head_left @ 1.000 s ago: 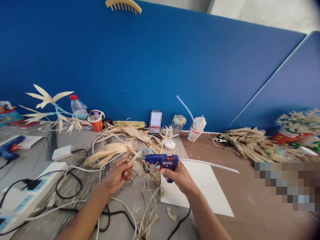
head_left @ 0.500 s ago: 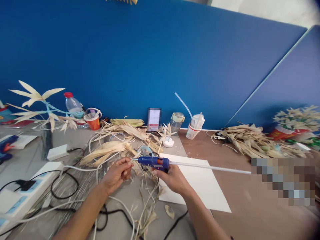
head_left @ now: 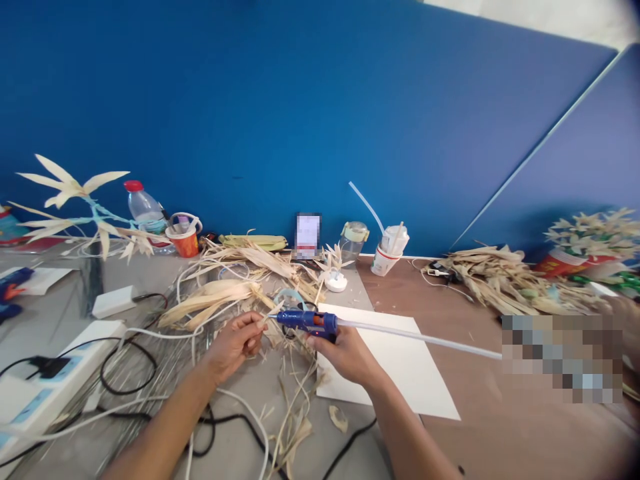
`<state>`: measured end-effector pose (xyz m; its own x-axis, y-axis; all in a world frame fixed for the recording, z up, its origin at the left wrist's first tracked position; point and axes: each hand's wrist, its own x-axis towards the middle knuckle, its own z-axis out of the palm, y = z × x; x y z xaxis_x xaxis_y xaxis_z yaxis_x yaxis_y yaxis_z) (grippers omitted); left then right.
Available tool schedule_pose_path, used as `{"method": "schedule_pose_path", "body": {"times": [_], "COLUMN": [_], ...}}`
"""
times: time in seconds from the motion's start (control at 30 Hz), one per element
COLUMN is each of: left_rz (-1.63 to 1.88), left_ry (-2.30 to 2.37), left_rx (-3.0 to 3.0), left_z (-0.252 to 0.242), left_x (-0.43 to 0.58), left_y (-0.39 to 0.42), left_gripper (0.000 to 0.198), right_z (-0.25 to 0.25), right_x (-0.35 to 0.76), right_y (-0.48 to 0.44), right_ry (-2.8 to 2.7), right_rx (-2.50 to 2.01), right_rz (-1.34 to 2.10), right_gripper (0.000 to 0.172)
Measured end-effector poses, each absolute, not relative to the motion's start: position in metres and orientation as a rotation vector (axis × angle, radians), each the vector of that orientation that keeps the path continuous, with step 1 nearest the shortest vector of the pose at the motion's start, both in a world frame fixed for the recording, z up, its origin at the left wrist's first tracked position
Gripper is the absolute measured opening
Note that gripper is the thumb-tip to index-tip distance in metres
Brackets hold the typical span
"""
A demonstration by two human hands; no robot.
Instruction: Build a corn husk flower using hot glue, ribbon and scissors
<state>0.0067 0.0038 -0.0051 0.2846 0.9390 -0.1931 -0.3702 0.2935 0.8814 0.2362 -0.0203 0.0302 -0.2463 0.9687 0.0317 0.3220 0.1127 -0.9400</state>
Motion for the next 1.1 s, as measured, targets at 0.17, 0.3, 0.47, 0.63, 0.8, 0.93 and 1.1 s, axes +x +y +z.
{"method": "schedule_pose_path", "body": {"times": [0.17, 0.3, 0.47, 0.63, 0.8, 0.93, 1.1], "left_rz": [1.030, 1.026, 1.022, 0.997, 0.990, 0.986, 0.973], "left_ry": [0.864, 0.873, 0.895, 0.908, 0.915, 0.915, 0.924], "left_rx": [0.844, 0.873, 0.910, 0.933, 0.939, 0.924, 0.919], "left_z": [-0.005, -0.006, -0.005, -0.007, -0.008, -0.008, -0.009], "left_x": [0.007, 0.007, 0.007, 0.007, 0.007, 0.007, 0.007], "left_y": [0.005, 0.005, 0.004, 0.004, 0.005, 0.005, 0.005], "left_gripper": [0.022, 0.021, 0.021, 0.021, 0.022, 0.021, 0.021], "right_z": [0.030, 0.034, 0.042, 0.042, 0.041, 0.046, 0.047], "right_x": [0.235, 0.234, 0.234, 0.236, 0.238, 0.237, 0.238], "right_y": [-0.021, -0.023, -0.023, -0.024, -0.023, -0.023, -0.023], "right_ry": [-1.744, -1.776, -1.820, -1.880, -1.884, -1.868, -1.865], "right_rx": [-1.323, -1.314, -1.262, -1.290, -1.292, -1.208, -1.202], "right_rz": [1.082, 1.098, 1.081, 1.041, 1.052, 1.078, 1.085], "right_gripper": [0.024, 0.023, 0.025, 0.023, 0.021, 0.029, 0.031]}}
